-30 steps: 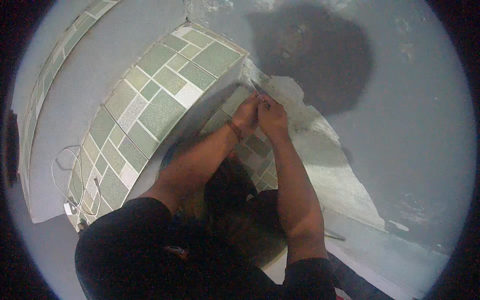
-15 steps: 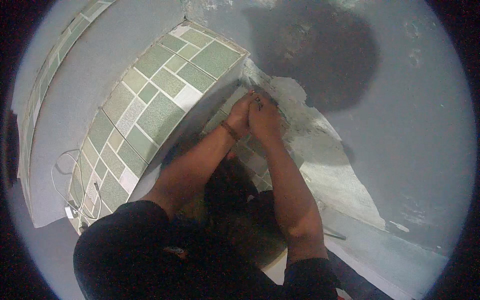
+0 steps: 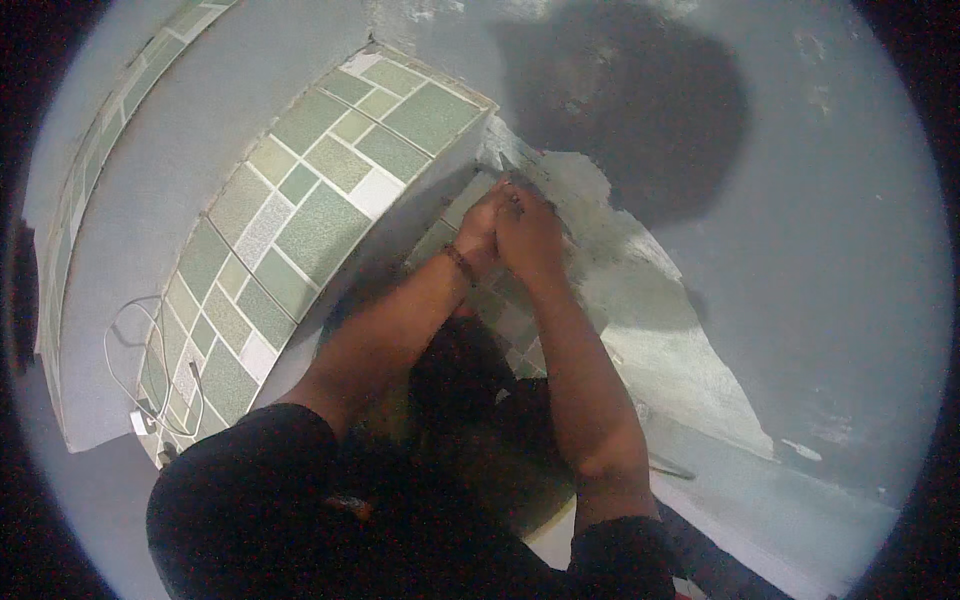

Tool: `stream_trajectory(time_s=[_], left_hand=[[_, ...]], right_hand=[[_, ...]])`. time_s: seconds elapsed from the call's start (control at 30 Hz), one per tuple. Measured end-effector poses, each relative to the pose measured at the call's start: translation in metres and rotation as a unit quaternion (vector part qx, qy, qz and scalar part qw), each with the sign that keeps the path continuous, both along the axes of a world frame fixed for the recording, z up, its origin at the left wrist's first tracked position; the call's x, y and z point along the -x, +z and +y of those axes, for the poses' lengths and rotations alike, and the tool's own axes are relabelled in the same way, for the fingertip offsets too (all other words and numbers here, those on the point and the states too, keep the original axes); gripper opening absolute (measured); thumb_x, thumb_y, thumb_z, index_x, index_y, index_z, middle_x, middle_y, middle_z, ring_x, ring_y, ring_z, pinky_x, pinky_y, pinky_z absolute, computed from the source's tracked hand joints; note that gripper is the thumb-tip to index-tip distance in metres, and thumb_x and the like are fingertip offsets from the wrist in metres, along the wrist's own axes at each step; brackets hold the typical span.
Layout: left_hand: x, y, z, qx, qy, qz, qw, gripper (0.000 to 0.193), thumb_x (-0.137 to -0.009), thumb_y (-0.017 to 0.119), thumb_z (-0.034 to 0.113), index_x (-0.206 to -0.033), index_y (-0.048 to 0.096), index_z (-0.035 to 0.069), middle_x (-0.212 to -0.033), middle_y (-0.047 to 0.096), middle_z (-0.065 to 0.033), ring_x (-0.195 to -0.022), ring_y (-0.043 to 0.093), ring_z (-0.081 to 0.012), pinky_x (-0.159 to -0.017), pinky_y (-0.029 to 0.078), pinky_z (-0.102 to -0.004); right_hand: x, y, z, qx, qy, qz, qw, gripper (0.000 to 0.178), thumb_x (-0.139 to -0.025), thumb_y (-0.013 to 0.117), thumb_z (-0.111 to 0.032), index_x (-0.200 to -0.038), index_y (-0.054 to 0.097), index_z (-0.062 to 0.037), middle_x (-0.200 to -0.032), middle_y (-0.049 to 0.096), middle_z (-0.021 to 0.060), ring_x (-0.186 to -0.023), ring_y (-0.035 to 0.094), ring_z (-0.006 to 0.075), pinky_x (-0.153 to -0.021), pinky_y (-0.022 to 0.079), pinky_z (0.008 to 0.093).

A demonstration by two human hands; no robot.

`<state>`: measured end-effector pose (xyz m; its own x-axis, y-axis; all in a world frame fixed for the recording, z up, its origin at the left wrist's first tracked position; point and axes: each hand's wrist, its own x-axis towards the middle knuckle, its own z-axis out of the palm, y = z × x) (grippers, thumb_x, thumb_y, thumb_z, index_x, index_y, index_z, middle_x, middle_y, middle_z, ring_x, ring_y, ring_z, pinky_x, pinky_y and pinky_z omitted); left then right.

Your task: The person scrapes and peels wallpaper from a tiled stair wall using a scraper and a brush. They remove loose wallpaper pieces by hand and continue scraping along the stair risers.

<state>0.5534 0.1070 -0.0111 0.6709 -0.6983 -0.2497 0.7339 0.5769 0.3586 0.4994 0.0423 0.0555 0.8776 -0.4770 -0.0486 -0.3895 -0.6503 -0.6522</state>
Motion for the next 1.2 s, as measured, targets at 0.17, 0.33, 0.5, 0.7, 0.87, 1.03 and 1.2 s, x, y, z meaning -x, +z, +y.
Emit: stream_trajectory(time_s=[0.17,0.33,0.5,0.7,0.87,1.03,1.2], left_hand=[[-0.002,0.004,0.002,-0.006,0.013,0.023,1.0,0.02,-0.103,0.045,0.027,-0.118,0.051,0.014,-0.104,0.059,-0.0038,-0.098,0.059,-0.0192,-0.088,0.049,-0.0369],[-0.004,-0.005,0.0,-0.017,0.032,0.023,0.999,0.018,-0.103,0.046,0.028,-0.114,0.053,0.015,-0.1,0.058,-0.0013,-0.095,0.058,-0.0156,-0.086,0.049,-0.0344],[-0.007,-0.018,0.002,0.054,0.019,0.01,0.998,0.02,-0.102,0.049,0.03,-0.113,0.055,0.015,-0.1,0.06,-0.002,-0.095,0.06,-0.0167,-0.085,0.05,-0.0352],[-0.007,-0.019,0.005,0.022,0.028,0.001,0.999,0.023,-0.1,0.052,0.032,-0.114,0.057,0.014,-0.107,0.062,-0.004,-0.099,0.061,-0.0185,-0.088,0.05,-0.0364],[-0.011,-0.02,0.001,0.018,0.025,0.029,0.999,0.03,-0.101,0.05,0.035,-0.117,0.057,0.011,-0.11,0.064,-0.0075,-0.102,0.063,-0.0234,-0.092,0.051,-0.038],[-0.01,-0.014,0.004,-0.006,0.048,-0.012,0.999,0.036,-0.1,0.051,0.039,-0.12,0.056,0.009,-0.112,0.063,-0.0083,-0.103,0.062,-0.0248,-0.093,0.05,-0.0399],[-0.009,-0.009,0.006,-0.043,0.021,0.01,0.999,0.036,-0.098,0.055,0.039,-0.12,0.056,0.01,-0.112,0.064,-0.0078,-0.101,0.063,-0.0245,-0.09,0.051,-0.0398]], right_hand=[[-0.007,-0.002,0.001,-0.01,0.022,-0.037,0.999,0.041,-0.092,0.051,-0.028,-0.126,0.064,-0.0086,-0.117,0.065,0.0244,-0.109,0.063,0.0389,-0.095,0.048,0.0426],[-0.011,0.008,0.007,0.0,0.021,0.038,0.999,0.042,-0.092,0.05,-0.03,-0.127,0.064,-0.0092,-0.125,0.062,0.0237,-0.115,0.06,0.0399,-0.098,0.046,0.0433],[-0.011,0.012,0.013,-0.033,-0.027,0.043,0.998,0.045,-0.092,0.049,-0.031,-0.128,0.062,-0.0076,-0.125,0.061,0.0243,-0.116,0.059,0.0411,-0.1,0.045,0.0447],[-0.017,0.009,0.014,-0.002,-0.014,0.03,0.999,0.046,-0.093,0.05,-0.033,-0.129,0.061,-0.0066,-0.124,0.062,0.0247,-0.117,0.058,0.0421,-0.101,0.045,0.0447],[-0.017,0.009,0.016,-0.029,-0.007,0.017,0.999,0.048,-0.095,0.047,-0.035,-0.131,0.058,-0.0064,-0.121,0.062,0.026,-0.109,0.06,0.0464,-0.097,0.047,0.0493],[-0.011,0.01,0.017,-0.06,-0.02,-0.003,0.998,0.044,-0.095,0.049,-0.034,-0.127,0.062,-0.0077,-0.123,0.062,0.0251,-0.116,0.059,0.0406,-0.099,0.045,0.0433],[-0.013,0.008,0.014,-0.063,-0.002,0.035,0.997,0.046,-0.095,0.047,-0.036,-0.128,0.061,-0.0073,-0.123,0.062,0.0244,-0.114,0.059,0.0421,-0.099,0.045,0.0469]])
